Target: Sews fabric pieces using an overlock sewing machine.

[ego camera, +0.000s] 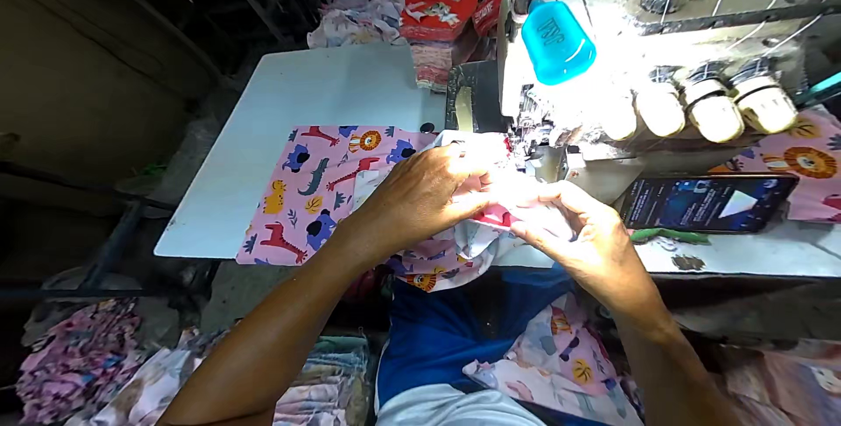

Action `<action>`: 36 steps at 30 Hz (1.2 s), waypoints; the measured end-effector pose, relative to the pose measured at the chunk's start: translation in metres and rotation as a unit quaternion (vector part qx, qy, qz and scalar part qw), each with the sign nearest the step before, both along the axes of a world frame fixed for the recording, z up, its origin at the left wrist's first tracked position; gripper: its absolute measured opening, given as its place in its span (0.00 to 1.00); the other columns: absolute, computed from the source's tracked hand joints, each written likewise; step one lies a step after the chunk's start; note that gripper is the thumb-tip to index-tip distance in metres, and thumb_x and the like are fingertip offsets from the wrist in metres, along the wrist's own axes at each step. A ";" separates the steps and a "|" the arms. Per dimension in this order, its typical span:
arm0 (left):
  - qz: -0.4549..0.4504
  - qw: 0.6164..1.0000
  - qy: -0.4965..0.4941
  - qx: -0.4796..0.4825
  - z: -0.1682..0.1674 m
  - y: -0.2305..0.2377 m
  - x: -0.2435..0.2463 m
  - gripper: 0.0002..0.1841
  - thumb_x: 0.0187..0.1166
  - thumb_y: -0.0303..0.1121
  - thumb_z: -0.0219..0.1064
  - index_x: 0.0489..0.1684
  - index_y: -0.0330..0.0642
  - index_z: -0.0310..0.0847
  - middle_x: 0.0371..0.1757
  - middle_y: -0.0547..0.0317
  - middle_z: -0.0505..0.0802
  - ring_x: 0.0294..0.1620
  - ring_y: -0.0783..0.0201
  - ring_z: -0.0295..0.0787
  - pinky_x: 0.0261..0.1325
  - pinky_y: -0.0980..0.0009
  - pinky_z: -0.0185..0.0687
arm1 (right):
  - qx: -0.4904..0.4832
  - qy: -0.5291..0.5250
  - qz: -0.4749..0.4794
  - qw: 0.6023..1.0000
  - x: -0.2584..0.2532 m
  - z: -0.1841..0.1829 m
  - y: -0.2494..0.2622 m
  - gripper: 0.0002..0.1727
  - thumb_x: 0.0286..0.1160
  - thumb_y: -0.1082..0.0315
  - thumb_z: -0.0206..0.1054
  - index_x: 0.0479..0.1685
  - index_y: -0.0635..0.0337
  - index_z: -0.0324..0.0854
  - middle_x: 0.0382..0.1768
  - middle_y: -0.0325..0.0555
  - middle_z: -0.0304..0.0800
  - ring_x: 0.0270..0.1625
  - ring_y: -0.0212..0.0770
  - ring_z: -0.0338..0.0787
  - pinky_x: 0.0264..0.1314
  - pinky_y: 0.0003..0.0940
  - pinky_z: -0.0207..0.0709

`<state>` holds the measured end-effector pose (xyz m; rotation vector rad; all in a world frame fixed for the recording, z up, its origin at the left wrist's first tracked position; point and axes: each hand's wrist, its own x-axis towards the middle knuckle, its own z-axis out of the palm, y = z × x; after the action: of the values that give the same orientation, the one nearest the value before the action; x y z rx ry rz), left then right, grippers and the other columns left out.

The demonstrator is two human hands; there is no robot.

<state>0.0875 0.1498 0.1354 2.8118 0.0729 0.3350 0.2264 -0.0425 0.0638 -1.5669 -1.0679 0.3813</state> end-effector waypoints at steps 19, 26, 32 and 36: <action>0.028 0.999 -0.009 -0.034 -0.003 -0.002 0.012 0.10 0.80 0.42 0.68 0.36 0.47 0.88 0.32 0.63 0.88 0.38 0.65 0.85 0.43 0.64 0.77 | 0.001 -0.041 -0.091 0.995 -0.011 -0.007 -0.003 0.10 0.71 0.57 0.74 0.42 0.52 0.86 0.35 0.30 0.85 0.35 0.18 0.81 0.38 0.14 0.74; -0.007 0.997 -0.007 -0.071 -0.002 0.005 0.010 0.09 0.76 0.43 0.71 0.34 0.49 0.91 0.38 0.66 0.92 0.45 0.70 0.87 0.50 0.67 0.78 | 0.026 -0.027 -0.095 0.995 -0.010 -0.007 -0.003 0.08 0.80 0.62 0.67 0.42 0.56 0.89 0.35 0.32 0.89 0.36 0.17 0.86 0.40 0.12 0.79; 0.071 0.997 -0.014 -0.030 -0.004 -0.007 0.018 0.13 0.81 0.46 0.66 0.32 0.51 0.89 0.30 0.67 0.89 0.36 0.68 0.85 0.40 0.64 0.75 | 0.038 0.009 -0.075 0.996 -0.011 -0.009 -0.010 0.08 0.77 0.62 0.72 0.44 0.56 0.89 0.36 0.33 0.92 0.38 0.21 0.91 0.43 0.16 0.86; 0.097 0.995 -0.015 -0.002 -0.004 -0.014 0.022 0.14 0.81 0.47 0.66 0.30 0.51 0.87 0.29 0.64 0.88 0.35 0.64 0.86 0.37 0.61 0.74 | 0.050 0.006 -0.090 0.995 -0.009 -0.006 -0.008 0.07 0.77 0.62 0.71 0.43 0.55 0.86 0.33 0.30 0.92 0.35 0.18 0.90 0.40 0.12 0.84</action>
<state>0.1096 0.1359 0.1312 2.8002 0.3410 0.4190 0.2172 -0.0504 0.0578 -1.5544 -0.9126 0.2108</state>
